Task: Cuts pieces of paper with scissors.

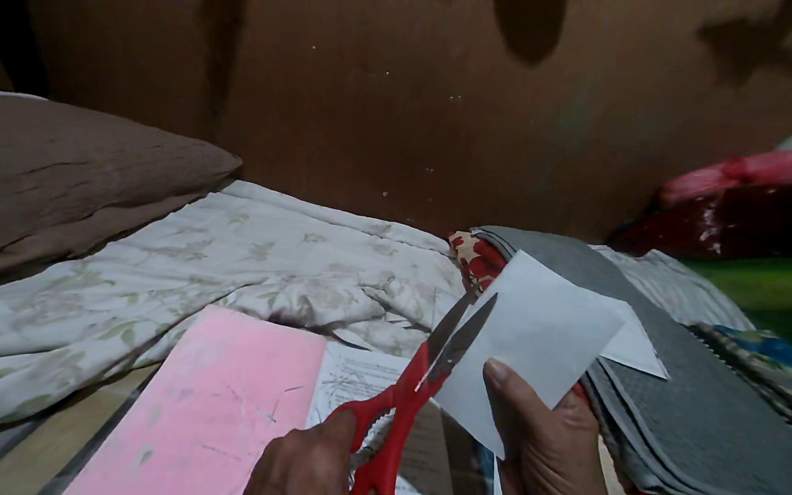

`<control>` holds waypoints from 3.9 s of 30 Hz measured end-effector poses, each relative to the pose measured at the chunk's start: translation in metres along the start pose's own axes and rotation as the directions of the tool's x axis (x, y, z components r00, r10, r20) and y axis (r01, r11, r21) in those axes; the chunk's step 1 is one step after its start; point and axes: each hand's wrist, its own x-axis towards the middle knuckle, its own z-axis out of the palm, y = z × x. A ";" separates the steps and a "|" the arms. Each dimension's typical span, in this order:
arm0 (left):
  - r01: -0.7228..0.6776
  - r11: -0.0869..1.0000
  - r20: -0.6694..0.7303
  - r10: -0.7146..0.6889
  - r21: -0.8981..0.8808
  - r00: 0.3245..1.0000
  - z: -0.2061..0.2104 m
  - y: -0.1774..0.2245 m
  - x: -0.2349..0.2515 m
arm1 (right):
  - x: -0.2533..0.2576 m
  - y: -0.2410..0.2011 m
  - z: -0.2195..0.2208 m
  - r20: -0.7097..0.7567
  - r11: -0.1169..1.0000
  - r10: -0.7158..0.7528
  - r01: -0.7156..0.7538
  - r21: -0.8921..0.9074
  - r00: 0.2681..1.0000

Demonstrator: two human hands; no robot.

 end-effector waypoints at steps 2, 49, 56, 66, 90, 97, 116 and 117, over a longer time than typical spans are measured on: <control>-0.010 1.000 -0.003 0.010 -0.002 1.000 0.001 -0.001 0.000 | 0.000 0.000 0.000 -0.003 1.000 0.009 -0.009 -0.008 1.000; -0.072 0.997 -0.009 0.072 -0.031 0.997 0.003 -0.005 0.001 | 0.002 -0.002 -0.004 0.009 0.997 -0.018 0.017 0.075 1.000; -0.067 0.997 -0.008 0.067 -0.027 0.998 0.001 -0.004 0.001 | 0.001 -0.001 -0.003 0.019 0.999 0.005 -0.006 0.050 1.000; -0.060 0.998 -0.032 0.059 -0.036 0.998 0.001 -0.005 0.000 | 0.000 0.001 -0.002 0.033 0.999 0.019 -0.020 0.046 0.999; -0.064 0.996 -0.045 0.061 -0.066 0.997 0.005 -0.004 -0.002 | -0.003 0.000 0.000 0.031 1.000 0.025 -0.025 0.006 0.999; -0.052 0.997 -0.053 0.049 -0.059 0.997 0.003 -0.003 -0.001 | -0.005 0.003 0.001 0.043 0.999 0.034 -0.034 0.007 0.998; -0.080 0.997 -0.087 0.079 -0.004 0.993 0.006 -0.003 -0.002 | -0.005 0.004 0.002 0.027 0.998 0.061 -0.061 0.003 0.998; -0.079 0.997 -0.082 0.078 -0.008 0.994 0.006 -0.003 -0.002 | -0.005 0.004 0.002 0.027 0.998 0.060 -0.060 -0.002 0.998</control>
